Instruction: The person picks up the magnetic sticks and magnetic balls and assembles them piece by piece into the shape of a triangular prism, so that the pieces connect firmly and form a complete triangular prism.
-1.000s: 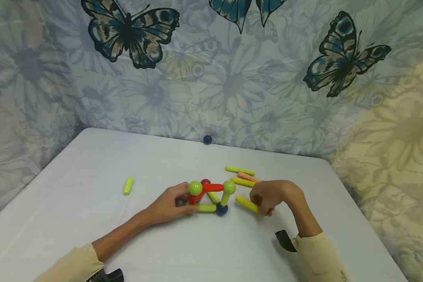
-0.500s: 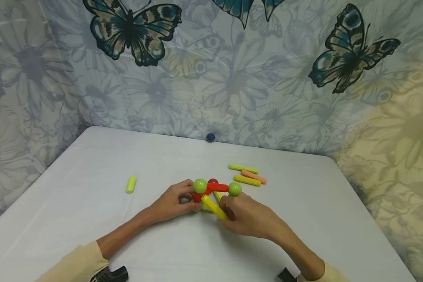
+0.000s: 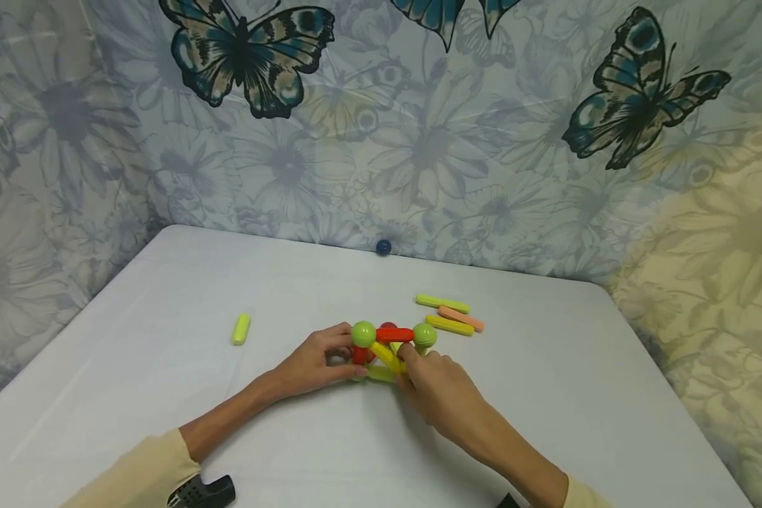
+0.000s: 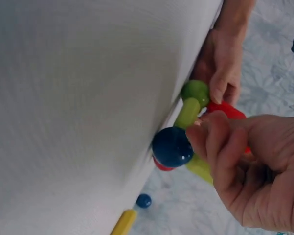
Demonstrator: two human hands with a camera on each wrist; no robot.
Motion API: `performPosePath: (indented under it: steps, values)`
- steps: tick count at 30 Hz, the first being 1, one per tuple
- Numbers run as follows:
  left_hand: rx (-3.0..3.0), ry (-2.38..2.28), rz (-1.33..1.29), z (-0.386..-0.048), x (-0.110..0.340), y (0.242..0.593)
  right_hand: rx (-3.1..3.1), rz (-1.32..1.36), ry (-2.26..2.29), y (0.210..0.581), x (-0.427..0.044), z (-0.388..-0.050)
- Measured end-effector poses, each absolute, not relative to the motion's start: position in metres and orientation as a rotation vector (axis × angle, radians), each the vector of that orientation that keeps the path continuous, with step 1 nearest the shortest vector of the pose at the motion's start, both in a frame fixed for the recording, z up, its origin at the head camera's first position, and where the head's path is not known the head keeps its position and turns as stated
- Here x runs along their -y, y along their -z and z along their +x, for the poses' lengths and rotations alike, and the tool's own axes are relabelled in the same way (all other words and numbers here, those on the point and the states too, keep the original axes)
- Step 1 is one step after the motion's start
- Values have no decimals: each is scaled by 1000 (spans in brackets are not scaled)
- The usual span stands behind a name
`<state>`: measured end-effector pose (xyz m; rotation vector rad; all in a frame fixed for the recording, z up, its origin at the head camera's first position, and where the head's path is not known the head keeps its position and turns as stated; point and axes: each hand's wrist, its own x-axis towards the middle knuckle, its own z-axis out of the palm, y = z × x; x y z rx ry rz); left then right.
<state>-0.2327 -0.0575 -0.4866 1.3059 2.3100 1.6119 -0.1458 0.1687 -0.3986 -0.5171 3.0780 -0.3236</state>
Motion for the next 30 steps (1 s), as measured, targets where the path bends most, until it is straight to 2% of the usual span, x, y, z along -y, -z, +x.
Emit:
performPosePath:
  steps: [6,11,14,17,23,26,30]
  values:
    - [-2309,-1611,1305,-231,55,484,-3124,-530,162,397,-170,-143]
    - [-2312,-1607,1307,-231,57,482,-2901,-477,427,371,-183,-140]
    - [-2352,-1603,1307,-232,59,480,-2734,-431,584,353,-201,-149]
    - [-2403,-1596,1292,-234,61,480,-2626,-457,671,346,-222,-172]
    - [-2480,-1692,1056,-235,62,481,-2349,-707,873,369,-243,-223]
    - [-2457,-1744,978,-234,60,482,-2224,-779,907,382,-241,-230]
    - [-2392,-1607,1101,-233,57,482,-2098,-857,933,384,-232,-226]
